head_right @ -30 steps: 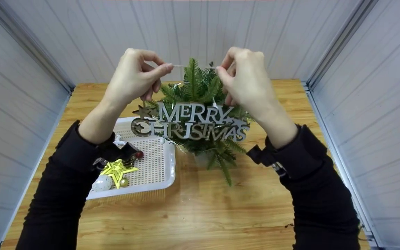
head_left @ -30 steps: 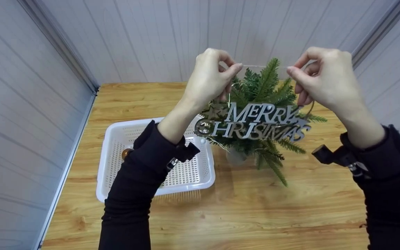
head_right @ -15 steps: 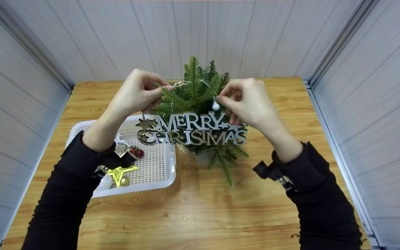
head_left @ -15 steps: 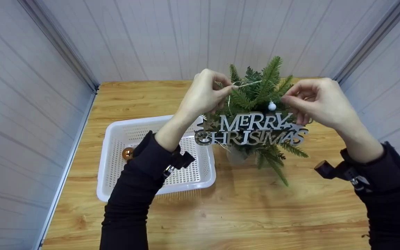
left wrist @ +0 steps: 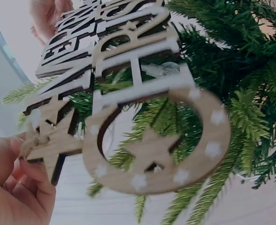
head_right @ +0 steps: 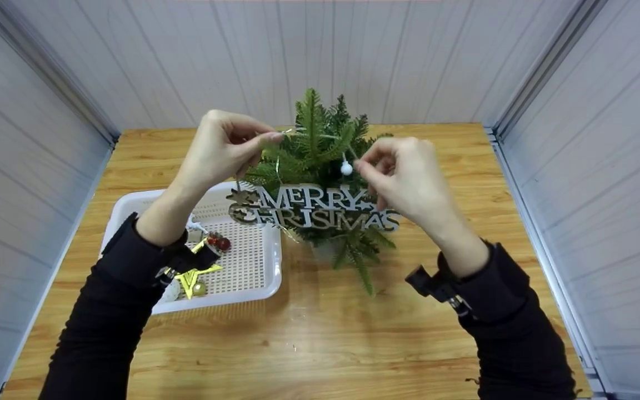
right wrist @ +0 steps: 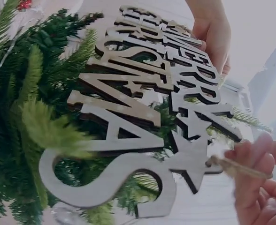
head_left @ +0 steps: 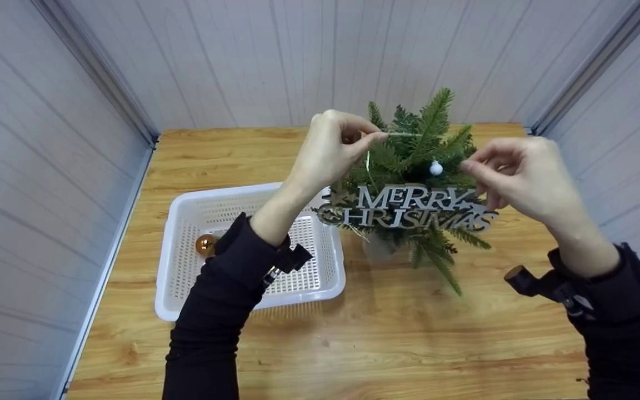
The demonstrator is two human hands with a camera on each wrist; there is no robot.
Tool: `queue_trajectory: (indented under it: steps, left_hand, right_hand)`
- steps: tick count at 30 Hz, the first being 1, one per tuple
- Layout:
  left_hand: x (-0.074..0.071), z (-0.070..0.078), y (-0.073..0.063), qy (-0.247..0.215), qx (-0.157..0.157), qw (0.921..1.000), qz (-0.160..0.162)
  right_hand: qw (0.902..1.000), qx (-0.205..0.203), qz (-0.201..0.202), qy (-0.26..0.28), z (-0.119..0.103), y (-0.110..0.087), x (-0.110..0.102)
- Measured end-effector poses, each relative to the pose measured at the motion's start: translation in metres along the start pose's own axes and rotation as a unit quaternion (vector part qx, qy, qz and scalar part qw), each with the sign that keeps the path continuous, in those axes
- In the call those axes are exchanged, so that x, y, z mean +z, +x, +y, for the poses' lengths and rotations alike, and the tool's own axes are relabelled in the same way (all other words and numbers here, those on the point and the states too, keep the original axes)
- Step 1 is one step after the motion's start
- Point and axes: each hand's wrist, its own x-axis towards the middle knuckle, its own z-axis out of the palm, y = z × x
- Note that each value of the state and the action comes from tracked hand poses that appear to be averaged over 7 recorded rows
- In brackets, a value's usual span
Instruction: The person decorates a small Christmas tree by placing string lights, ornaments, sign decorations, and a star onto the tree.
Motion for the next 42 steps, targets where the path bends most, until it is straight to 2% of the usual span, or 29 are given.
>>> queue_trajectory:
  steps: [4,7,13,16,18,21,24,26,28,30,31,35,37,39,42]
  left_hand:
    - [0.002,-0.005,0.0,0.018,-0.013,0.9996,-0.017]
    - [0.002,-0.011,-0.002,0.02,-0.001,0.9994,-0.027]
    - [-0.001,-0.024,-0.016,-0.039,0.006,0.9983,-0.043]
    - [0.0,-0.029,-0.025,-0.058,0.016,0.9978,-0.029]
    - [0.002,-0.03,-0.033,-0.049,0.039,0.998,-0.004]
    - [0.007,-0.035,-0.046,-0.031,0.098,0.9932,0.055]
    - [0.011,-0.045,-0.063,-0.004,0.161,0.9777,0.135]
    - [0.013,-0.054,-0.077,0.009,0.178,0.9663,0.186]
    - [0.017,-0.066,-0.091,0.017,0.17,0.9591,0.226]
    - [0.023,-0.078,-0.104,0.019,0.135,0.9611,0.24]
    - [0.027,-0.084,-0.109,0.019,0.111,0.9655,0.235]
    - [0.042,-0.105,-0.121,-0.009,0.016,0.9869,0.16]
    - [0.048,-0.113,-0.12,-0.054,-0.013,0.9906,0.125]
    - [0.051,-0.119,-0.118,-0.106,-0.026,0.9872,0.116]
    - [0.053,-0.122,-0.115,-0.167,-0.02,0.976,0.138]
  right_hand:
    - [0.9961,0.023,-0.069,-0.049,0.006,-0.001,0.006]
    - [0.9937,0.005,-0.087,-0.07,0.009,-0.002,0.008]
    - [0.9941,-0.061,-0.045,-0.078,0.015,-0.009,0.009]
    - [0.9944,-0.084,-0.001,-0.064,0.023,-0.017,0.014]
    - [0.9943,-0.091,0.041,-0.039,0.028,-0.025,0.019]
    - [0.9893,-0.099,0.107,0.001,0.039,-0.038,0.028]
    - [0.9813,-0.111,0.153,0.034,0.05,-0.05,0.036]
    - [0.9787,-0.111,0.165,0.05,0.057,-0.057,0.039]
    - [0.978,-0.105,0.169,0.063,0.063,-0.062,0.042]
    - [0.9794,-0.096,0.165,0.066,0.069,-0.064,0.043]
    - [0.9803,-0.092,0.163,0.064,0.071,-0.064,0.044]
    - [0.9815,-0.081,0.163,0.061,0.076,-0.065,0.047]
    - [0.9787,-0.085,0.176,0.063,0.077,-0.065,0.049]
    - [0.9744,-0.096,0.191,0.069,0.076,-0.066,0.051]
    - [0.9669,-0.119,0.208,0.088,0.069,-0.067,0.052]
